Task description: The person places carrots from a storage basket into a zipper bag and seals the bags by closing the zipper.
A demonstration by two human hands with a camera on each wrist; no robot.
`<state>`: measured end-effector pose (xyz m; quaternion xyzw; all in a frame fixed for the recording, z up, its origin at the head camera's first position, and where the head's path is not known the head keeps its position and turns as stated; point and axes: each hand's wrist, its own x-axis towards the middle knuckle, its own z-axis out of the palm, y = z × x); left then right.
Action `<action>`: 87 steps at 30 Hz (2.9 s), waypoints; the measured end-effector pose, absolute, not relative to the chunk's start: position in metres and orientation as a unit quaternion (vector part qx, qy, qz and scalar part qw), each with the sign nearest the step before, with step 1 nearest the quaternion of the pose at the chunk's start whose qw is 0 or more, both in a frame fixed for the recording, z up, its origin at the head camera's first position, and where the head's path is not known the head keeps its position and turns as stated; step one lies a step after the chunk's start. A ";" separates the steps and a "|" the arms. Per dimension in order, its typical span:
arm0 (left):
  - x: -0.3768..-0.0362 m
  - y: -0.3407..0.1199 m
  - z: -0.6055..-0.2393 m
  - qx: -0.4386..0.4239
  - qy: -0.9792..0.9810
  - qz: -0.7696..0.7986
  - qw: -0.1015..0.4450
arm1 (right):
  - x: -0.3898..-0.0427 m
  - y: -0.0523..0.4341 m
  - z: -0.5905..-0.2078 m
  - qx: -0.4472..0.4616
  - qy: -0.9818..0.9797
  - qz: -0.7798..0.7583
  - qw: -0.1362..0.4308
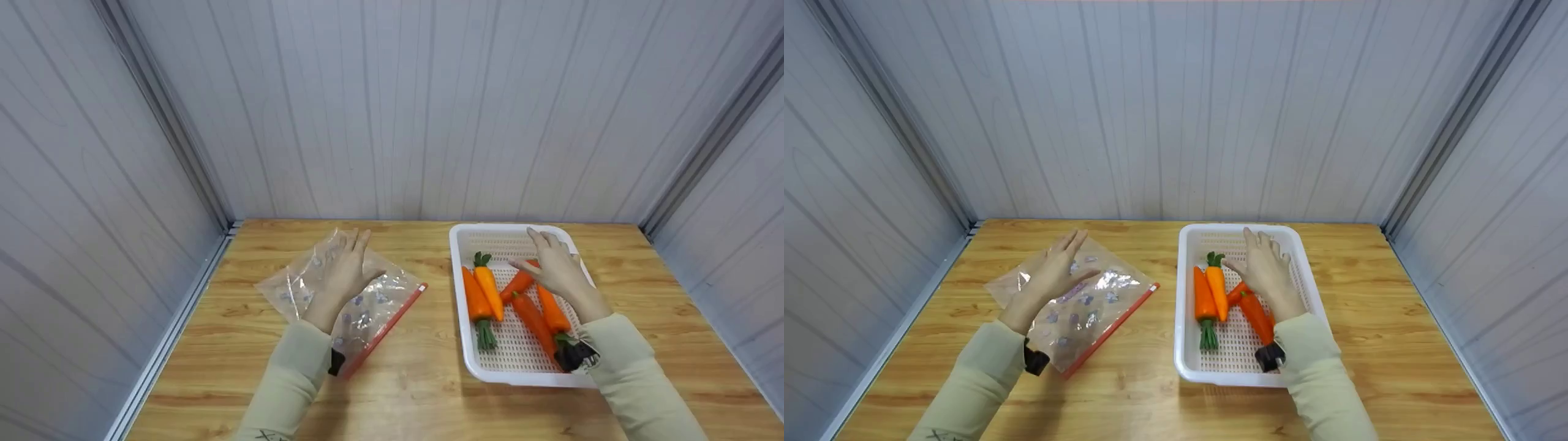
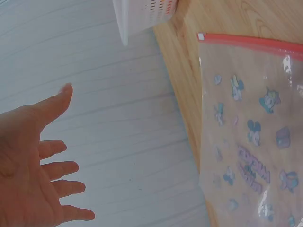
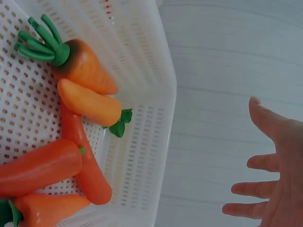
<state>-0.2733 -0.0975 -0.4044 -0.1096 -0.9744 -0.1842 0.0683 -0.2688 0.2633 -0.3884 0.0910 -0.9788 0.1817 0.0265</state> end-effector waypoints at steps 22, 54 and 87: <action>-0.250 -0.075 -0.472 -0.139 -0.940 -0.277 0.141 | -0.241 0.240 -0.405 0.125 -0.941 0.285 0.129; -0.239 -0.062 -0.552 -0.103 -0.950 -0.272 0.114 | -0.191 0.192 -0.440 0.081 -0.812 0.543 0.201; -0.220 -0.052 -0.546 -0.103 -0.945 -0.290 0.107 | -0.190 0.165 -0.484 0.042 -0.716 0.690 0.095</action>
